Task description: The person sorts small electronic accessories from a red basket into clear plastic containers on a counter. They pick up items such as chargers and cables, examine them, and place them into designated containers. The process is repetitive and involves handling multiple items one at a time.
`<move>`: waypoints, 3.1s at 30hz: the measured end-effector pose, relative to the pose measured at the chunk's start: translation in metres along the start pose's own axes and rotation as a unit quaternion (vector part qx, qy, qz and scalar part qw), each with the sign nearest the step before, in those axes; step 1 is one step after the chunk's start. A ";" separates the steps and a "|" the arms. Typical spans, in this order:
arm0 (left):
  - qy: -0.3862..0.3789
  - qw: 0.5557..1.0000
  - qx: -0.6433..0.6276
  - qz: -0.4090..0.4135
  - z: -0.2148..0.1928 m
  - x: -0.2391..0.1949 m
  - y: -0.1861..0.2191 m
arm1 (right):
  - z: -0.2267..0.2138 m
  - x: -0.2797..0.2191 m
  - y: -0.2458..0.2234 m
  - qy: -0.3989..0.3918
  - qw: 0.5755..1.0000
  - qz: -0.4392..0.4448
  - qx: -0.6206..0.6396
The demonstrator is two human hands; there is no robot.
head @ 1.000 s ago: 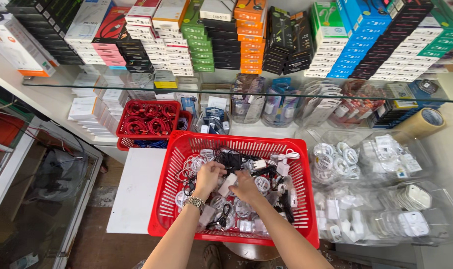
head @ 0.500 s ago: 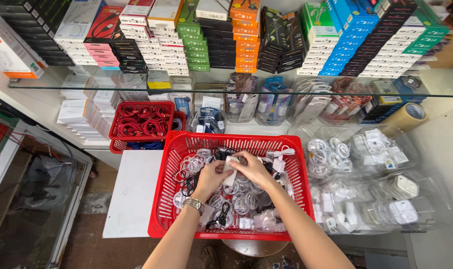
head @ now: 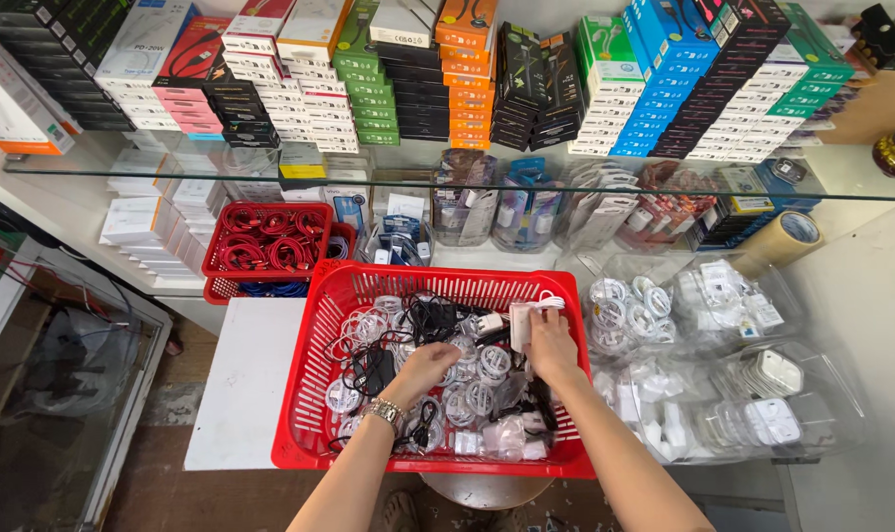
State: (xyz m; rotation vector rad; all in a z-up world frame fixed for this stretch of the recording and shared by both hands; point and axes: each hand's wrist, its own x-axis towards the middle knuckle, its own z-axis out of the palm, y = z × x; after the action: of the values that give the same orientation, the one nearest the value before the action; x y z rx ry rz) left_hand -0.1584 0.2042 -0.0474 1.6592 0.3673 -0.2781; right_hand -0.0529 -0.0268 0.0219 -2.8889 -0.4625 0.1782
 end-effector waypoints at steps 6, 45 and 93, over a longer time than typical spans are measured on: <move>0.046 0.996 -0.056 -0.052 -0.026 -0.008 -0.009 | 0.041 0.017 -0.018 0.063 0.989 -0.092 0.099; 0.073 0.959 0.262 0.074 -0.110 -0.034 0.005 | 0.095 0.054 -0.149 0.060 0.979 -0.193 -0.028; -0.146 0.938 -0.304 0.079 0.085 0.033 0.141 | -0.066 -0.038 0.081 -0.037 0.601 0.056 0.797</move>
State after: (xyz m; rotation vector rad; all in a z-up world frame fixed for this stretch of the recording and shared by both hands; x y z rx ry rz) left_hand -0.0694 0.1088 0.0582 1.0103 0.0759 -0.2525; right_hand -0.0546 -0.1258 0.0707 -1.0835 0.0097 0.4312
